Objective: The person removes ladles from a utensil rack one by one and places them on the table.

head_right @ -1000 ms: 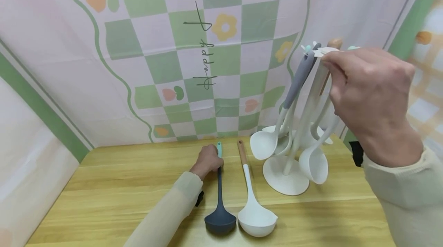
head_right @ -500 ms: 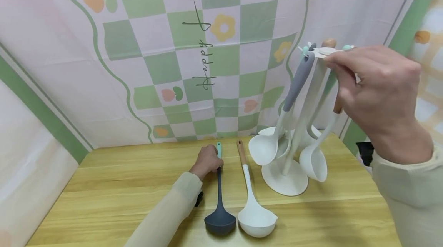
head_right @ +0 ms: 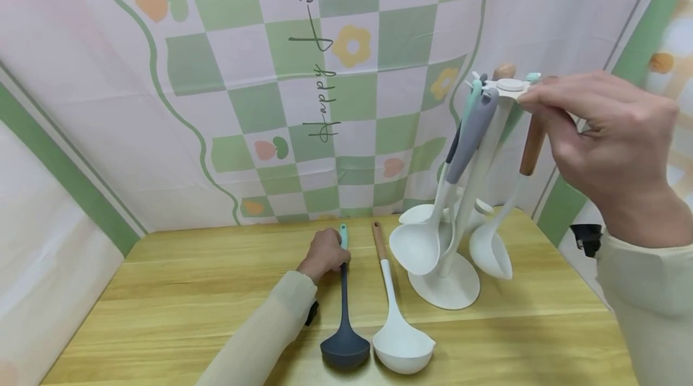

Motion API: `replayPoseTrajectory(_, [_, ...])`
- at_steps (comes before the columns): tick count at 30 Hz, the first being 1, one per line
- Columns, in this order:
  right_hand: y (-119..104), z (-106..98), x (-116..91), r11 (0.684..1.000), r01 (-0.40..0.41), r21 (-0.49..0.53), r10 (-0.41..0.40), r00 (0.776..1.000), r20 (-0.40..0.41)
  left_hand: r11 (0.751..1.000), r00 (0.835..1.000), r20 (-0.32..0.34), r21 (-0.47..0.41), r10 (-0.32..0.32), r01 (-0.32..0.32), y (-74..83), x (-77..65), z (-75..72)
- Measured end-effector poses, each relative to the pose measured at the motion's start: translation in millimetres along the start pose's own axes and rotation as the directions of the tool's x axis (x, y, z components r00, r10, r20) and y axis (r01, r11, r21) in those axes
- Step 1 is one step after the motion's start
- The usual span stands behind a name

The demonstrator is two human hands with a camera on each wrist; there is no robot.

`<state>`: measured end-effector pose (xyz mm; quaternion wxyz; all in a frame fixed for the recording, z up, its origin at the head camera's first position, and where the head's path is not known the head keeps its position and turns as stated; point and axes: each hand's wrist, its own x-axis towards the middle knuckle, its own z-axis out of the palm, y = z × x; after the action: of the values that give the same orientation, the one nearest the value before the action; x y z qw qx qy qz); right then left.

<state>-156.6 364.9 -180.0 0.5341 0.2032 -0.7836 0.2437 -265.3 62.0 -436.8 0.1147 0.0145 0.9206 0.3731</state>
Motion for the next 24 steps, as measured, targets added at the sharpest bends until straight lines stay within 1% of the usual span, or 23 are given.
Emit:
replayPoseTrajectory(5, [12, 2, 2, 0.992, 0.031, 0.121, -0.024, 0.998, -0.053, 1.0, 1.0, 0.002, -0.006, -0.006, 0.006, 0.6, -0.8, -0.2])
replayPoseTrajectory(8, [17, 4, 4, 0.973, 0.059, 0.222, -0.044, 0.996, -0.076, 1.0, 1.0, -0.003, -0.008, 0.0, 0.0, 0.3, -1.2, -0.1])
replayPoseTrajectory(11, [15, 4, 6, 0.952, 0.072, 0.296, -0.052, 0.996, -0.078, 1.0, 1.0, -0.003, -0.009, -0.002, 0.002, 0.1, -0.9, -0.5])
replayPoseTrajectory(14, [13, 1, 6, 0.973, 0.049, 0.226, -0.04, 0.998, -0.042, 1.0, 1.0, 0.0, -0.005, -0.004, 0.004, 0.0, 0.3, -1.1])
replayPoseTrajectory(17, [9, -4, 3, 0.995, 0.029, 0.1, -0.03, 1.0, 0.008, 1.0, 1.0, 0.005, -0.011, -0.003, 0.004, -0.7, 2.2, -1.3])
replayPoseTrajectory(18, [8, -5, 2, 0.998, 0.026, 0.054, -0.027, 0.999, 0.029, 1.0, 1.0, -0.005, -0.006, 0.008, -0.008, -6.3, 7.8, 3.4])
replayPoseTrajectory(21, [1, -9, 0, 0.998, 0.016, -0.061, -0.011, 0.997, 0.076, 1.0, 1.0, 0.002, -0.027, 0.008, -0.008, -7.8, 7.6, 3.6])
replayPoseTrajectory(24, [-7, -10, -1, 0.986, -0.016, -0.164, 0.033, 0.995, 0.099, 0.999, 1.0, -0.002, -0.037, 0.01, -0.01, -9.4, 6.2, 4.2])
